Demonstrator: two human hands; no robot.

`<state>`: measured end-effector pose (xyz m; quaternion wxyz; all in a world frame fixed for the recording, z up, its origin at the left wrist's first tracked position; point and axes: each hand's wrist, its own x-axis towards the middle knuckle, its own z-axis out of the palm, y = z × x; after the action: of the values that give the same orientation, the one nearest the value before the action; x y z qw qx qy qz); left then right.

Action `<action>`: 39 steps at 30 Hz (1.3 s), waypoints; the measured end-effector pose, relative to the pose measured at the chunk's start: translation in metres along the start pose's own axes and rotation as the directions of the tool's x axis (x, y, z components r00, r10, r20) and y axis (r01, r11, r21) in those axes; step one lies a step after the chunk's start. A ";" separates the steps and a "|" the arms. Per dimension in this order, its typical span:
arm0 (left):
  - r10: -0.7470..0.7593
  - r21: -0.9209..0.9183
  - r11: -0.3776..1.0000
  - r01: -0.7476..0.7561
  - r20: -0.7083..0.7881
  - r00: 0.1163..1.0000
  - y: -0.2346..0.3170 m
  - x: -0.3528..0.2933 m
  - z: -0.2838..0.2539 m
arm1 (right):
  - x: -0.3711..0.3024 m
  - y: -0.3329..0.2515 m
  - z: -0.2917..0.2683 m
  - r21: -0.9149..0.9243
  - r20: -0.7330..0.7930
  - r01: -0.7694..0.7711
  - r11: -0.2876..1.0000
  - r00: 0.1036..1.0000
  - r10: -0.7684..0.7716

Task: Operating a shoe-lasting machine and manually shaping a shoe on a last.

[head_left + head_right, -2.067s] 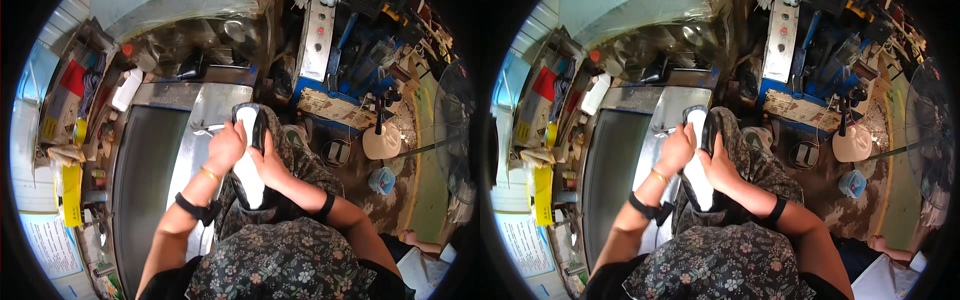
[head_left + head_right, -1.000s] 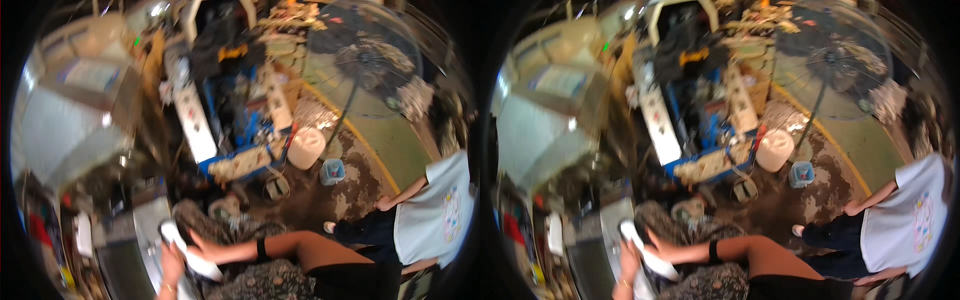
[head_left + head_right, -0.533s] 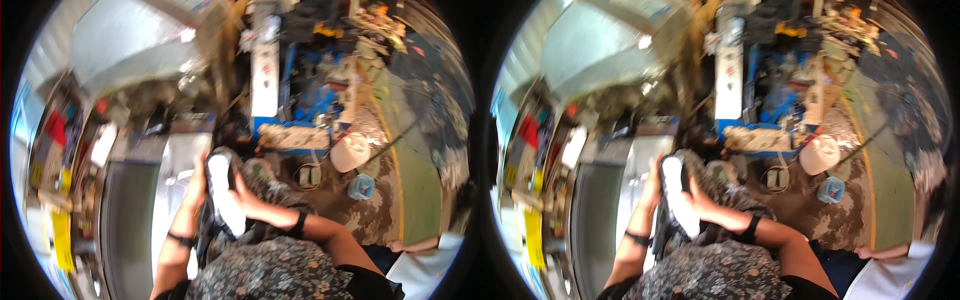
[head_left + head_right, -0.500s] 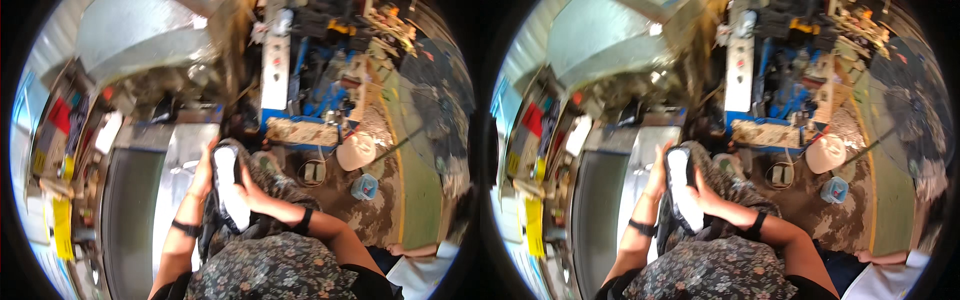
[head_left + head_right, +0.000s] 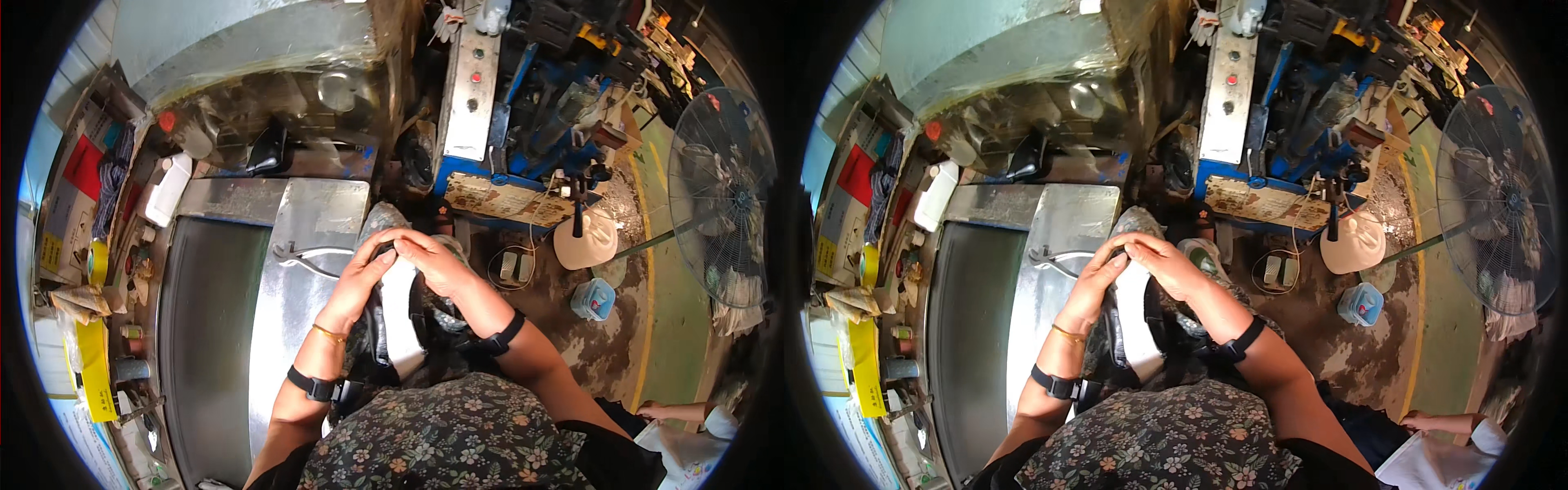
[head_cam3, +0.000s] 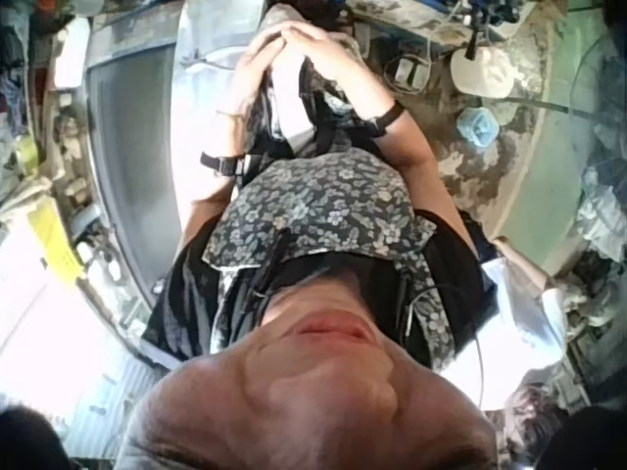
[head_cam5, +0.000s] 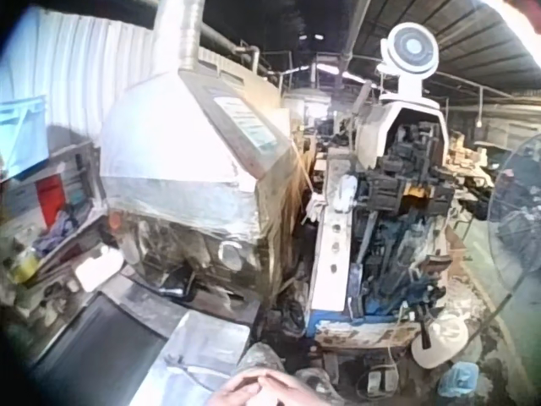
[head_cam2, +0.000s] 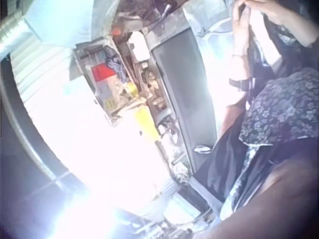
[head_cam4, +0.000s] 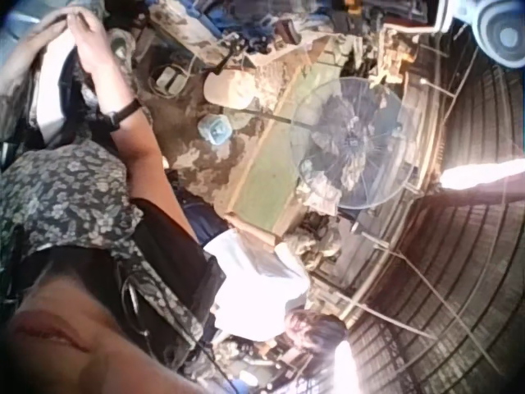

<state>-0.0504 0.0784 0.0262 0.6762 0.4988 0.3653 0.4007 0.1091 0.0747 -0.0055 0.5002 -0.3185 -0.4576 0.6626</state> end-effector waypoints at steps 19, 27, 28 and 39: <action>-0.046 0.281 0.960 -0.005 0.177 0.983 0.004 0.000 -0.023 | -0.015 -0.026 0.012 -0.354 -0.052 -0.007 0.935 0.999 -0.013; -0.002 0.612 0.789 -0.051 0.086 0.996 0.005 -0.014 -0.011 | 0.008 -0.028 0.012 -0.471 -0.050 -0.026 0.882 0.999 0.003; -0.014 0.563 0.826 -0.015 0.048 0.999 0.003 -0.018 -0.012 | 0.010 -0.025 0.014 -0.442 -0.071 0.026 0.896 0.995 -0.064; 0.104 0.876 0.448 0.177 -0.248 0.963 -0.010 -0.053 -0.002 | 0.015 -0.008 0.021 -0.685 -0.070 0.092 0.722 0.979 -0.191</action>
<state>-0.0723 0.0289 0.0208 0.2662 0.7125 0.6186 0.1968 0.0894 0.0835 0.0100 0.4284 -0.4872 -0.6555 0.3865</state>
